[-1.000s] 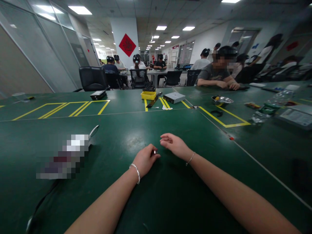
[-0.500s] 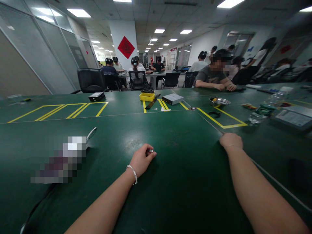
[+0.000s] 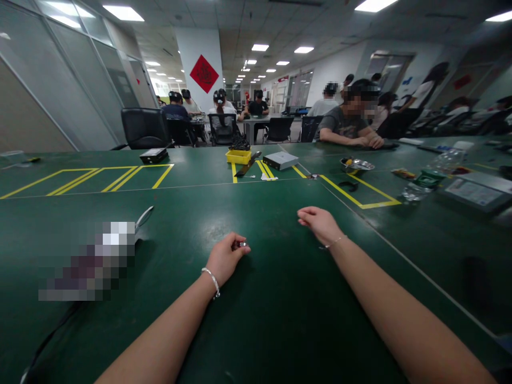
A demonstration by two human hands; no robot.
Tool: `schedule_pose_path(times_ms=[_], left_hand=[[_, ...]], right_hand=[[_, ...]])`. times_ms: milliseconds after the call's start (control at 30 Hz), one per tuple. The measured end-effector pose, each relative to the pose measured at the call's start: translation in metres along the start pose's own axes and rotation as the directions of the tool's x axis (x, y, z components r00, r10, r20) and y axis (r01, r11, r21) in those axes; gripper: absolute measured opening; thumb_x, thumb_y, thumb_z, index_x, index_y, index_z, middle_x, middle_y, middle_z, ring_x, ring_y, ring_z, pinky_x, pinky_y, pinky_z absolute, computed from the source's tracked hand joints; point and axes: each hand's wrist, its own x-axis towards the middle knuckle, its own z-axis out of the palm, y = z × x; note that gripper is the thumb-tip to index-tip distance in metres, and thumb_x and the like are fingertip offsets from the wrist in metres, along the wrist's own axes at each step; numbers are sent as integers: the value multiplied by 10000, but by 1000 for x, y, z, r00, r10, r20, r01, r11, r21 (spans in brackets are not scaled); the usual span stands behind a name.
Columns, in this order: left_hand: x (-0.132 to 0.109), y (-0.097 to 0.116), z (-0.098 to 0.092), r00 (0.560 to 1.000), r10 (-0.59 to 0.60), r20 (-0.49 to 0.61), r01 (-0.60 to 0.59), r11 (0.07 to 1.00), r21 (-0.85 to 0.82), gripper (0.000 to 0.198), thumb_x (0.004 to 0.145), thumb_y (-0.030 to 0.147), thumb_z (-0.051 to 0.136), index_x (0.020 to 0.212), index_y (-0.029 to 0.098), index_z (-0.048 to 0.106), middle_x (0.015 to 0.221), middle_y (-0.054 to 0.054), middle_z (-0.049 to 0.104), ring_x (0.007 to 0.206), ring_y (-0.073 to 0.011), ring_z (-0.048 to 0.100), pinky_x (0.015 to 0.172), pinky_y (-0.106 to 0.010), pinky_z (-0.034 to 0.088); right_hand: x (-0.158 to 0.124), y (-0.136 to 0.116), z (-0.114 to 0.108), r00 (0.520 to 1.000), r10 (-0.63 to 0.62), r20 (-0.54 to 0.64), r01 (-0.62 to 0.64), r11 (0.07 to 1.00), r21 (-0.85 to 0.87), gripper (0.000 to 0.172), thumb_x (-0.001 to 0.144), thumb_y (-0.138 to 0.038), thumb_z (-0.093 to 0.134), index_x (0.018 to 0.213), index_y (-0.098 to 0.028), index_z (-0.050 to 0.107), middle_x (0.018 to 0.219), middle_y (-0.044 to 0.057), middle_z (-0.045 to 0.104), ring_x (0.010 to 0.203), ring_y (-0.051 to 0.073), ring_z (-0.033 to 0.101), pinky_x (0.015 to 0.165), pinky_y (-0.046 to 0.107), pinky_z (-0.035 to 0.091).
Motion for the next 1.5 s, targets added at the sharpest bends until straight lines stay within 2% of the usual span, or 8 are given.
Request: schedule_pose_path(times_ms=[33,100,167,233,467,767,1000,1500], left_hand=[[0,-1,1,1000,-2,4,2,1000,-24,182,677,280,577,826,179,555,694,16,573,644,-129,532,628,-248,396],[1,-3,1,1000,-3,5,3,998,-63,176,674,267,578,825,180,553,702,14,584,647,-126,536,633,-248,401],[0,-3,1,1000,6,-8,-7,997,-72,171,670,269,584,813,181,554,677,23,573,625,-120,526,615,-241,398],[-1,-1,1,999,23,-28,-25,999,-48,169,660,291,600,782,181,557,625,40,537,583,-113,499,575,-231,384],[-7,8,-1,996,68,-54,-70,997,-35,175,641,314,632,730,177,571,550,63,482,518,-94,442,517,-215,353],[-9,10,0,997,71,-23,-72,996,-49,144,680,244,599,811,186,594,605,45,529,551,-96,478,540,-219,380],[-14,15,-2,996,78,-38,-78,997,-5,133,699,273,577,802,190,585,636,37,545,550,-94,475,541,-222,385],[-23,21,3,985,171,3,-169,974,152,101,688,244,597,774,200,568,690,28,582,594,-105,507,573,-228,396]], right_hand=[[-11,-4,21,991,26,131,-50,982,184,75,645,-167,607,717,-150,607,695,20,593,624,91,550,715,263,451],[-35,-10,56,930,43,364,-186,911,367,103,606,-149,648,704,-139,617,733,26,607,658,80,557,731,237,448],[-54,-12,76,852,49,521,-293,870,397,138,580,-142,675,709,-121,629,758,41,620,681,81,565,728,221,450],[-65,-11,85,807,70,586,-352,854,383,163,572,-144,689,718,-107,630,751,50,628,664,82,570,692,212,459],[-65,-1,86,764,62,642,-452,763,463,178,592,-178,704,708,-127,578,661,10,625,563,54,557,551,159,446],[-62,4,80,701,42,712,-519,714,470,204,553,-64,701,716,-118,592,810,22,640,712,67,591,685,162,456],[-65,0,83,726,105,680,-541,697,471,186,581,-114,699,744,-125,610,740,11,631,645,62,582,644,172,466],[-73,-2,88,767,65,638,-485,710,511,227,536,-177,735,686,-149,566,702,-12,587,657,98,552,658,255,426]])
